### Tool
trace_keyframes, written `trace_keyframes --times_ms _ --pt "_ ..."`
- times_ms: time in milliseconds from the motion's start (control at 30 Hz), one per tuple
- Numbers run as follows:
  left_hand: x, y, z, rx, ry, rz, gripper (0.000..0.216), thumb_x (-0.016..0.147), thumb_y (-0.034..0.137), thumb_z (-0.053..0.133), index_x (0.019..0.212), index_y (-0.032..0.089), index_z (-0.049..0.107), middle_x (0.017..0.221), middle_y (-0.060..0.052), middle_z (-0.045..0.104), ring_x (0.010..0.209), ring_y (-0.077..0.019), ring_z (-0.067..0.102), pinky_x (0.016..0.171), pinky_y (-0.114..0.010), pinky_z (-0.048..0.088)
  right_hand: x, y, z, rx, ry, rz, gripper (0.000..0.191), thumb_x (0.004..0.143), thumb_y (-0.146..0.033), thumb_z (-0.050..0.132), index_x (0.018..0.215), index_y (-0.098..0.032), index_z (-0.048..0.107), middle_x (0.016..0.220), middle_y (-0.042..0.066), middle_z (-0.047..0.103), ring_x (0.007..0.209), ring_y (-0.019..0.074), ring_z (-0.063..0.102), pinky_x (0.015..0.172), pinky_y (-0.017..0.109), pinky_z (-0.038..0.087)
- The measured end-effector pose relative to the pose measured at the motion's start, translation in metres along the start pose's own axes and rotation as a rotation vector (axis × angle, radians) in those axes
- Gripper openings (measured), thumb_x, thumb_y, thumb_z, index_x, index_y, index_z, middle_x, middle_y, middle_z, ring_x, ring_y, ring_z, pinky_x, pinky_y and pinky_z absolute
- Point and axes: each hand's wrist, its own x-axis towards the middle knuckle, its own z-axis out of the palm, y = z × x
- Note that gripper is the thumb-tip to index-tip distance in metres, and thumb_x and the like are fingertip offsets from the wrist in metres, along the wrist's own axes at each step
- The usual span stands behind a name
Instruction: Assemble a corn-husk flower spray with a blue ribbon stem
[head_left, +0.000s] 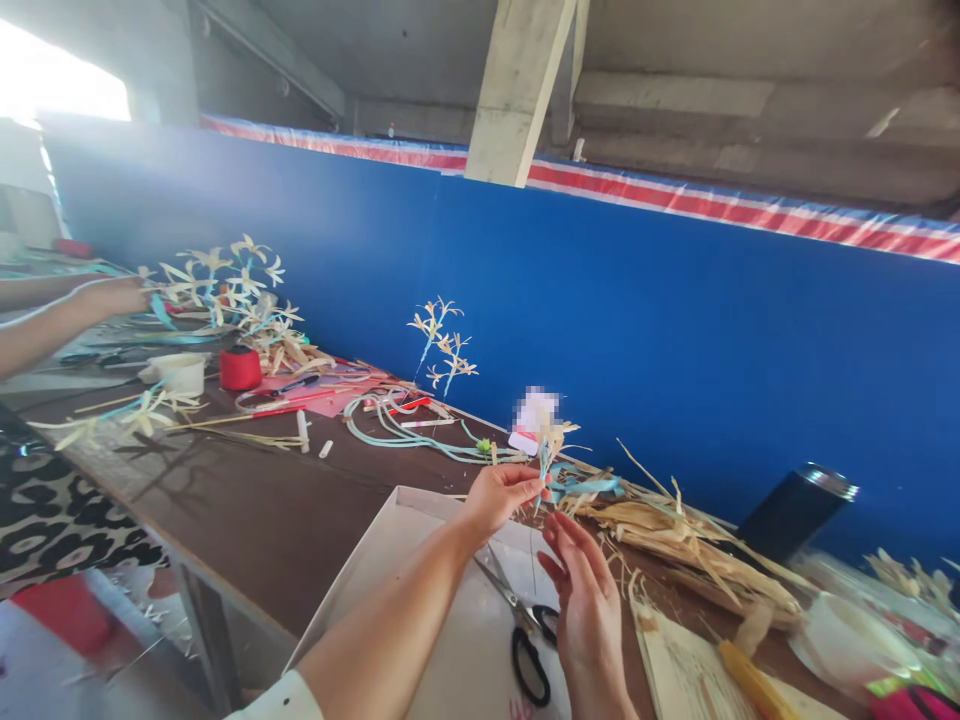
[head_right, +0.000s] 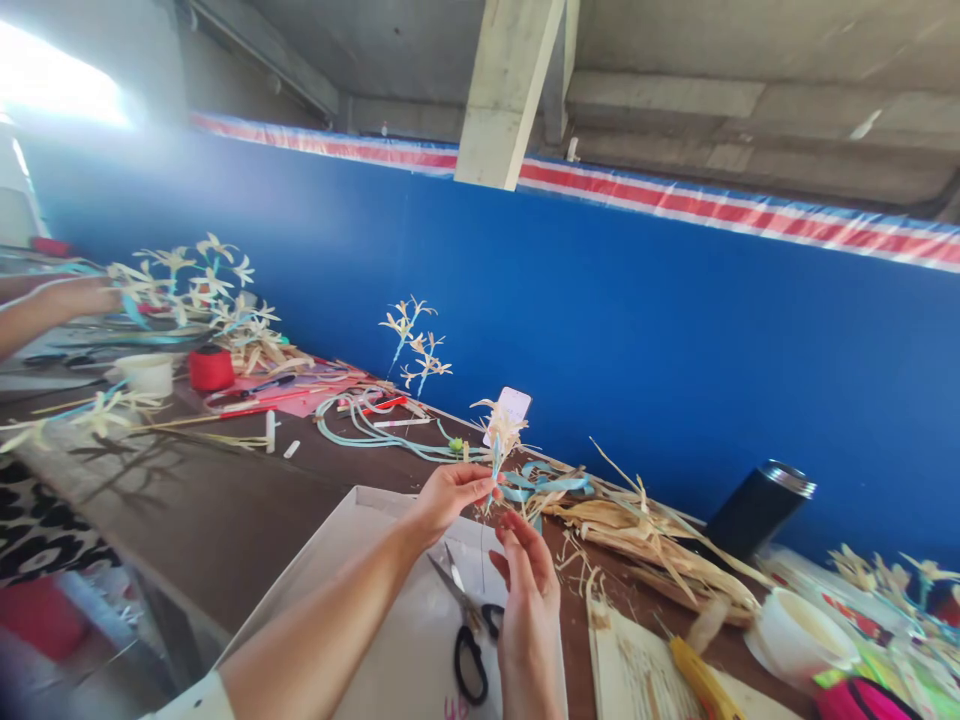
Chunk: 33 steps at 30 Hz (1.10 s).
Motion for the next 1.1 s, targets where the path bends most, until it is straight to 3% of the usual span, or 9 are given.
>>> trace_keyframes --times_ms 133,300,667,1100 --pt "-0.002 0.001 0.001 0.044 -0.047 0.004 0.036 0.068 0.040 0.070 0.089 0.011 0.072 0.072 -0.006 0.066 0.062 -0.0082 0.045 0.061 -0.022 0.035 0.007 0.001 -0.004 0.031 0.191 -0.068 0.037 0.063 -0.040 0.076 0.094 -0.022 0.067 0.086 0.000 0.065 0.069 0.0093 0.055 0.058 0.017 0.043" --pt "-0.004 0.003 0.002 0.054 -0.057 0.001 0.035 0.068 0.041 0.070 0.088 0.012 0.072 0.073 -0.005 0.066 0.061 -0.0082 0.045 0.060 -0.021 0.035 0.008 0.000 -0.002 0.023 0.196 -0.085 0.035 0.062 -0.039 0.078 0.088 -0.018 0.069 0.059 -0.004 0.054 0.051 0.0055 0.043 0.048 0.016 0.035" --pt "0.000 0.002 -0.005 0.052 -0.001 -0.007 0.035 0.067 0.040 0.070 0.089 0.013 0.072 0.073 -0.005 0.066 0.060 -0.0080 0.047 0.062 -0.022 0.037 0.002 -0.034 0.024 0.027 0.055 -0.098 0.027 0.062 -0.034 0.079 0.079 -0.017 0.066 0.059 -0.004 0.052 0.051 0.0048 0.038 0.046 0.016 0.030" --pt "0.005 0.003 -0.014 -0.031 0.097 0.036 0.038 0.067 0.043 0.068 0.089 0.012 0.072 0.073 -0.005 0.065 0.062 -0.0096 0.049 0.059 -0.022 0.034 0.033 -0.050 0.066 0.035 0.027 -0.119 0.032 0.054 -0.036 0.081 0.074 -0.017 0.066 0.062 -0.003 0.058 0.046 0.0048 0.039 0.041 0.019 0.029"
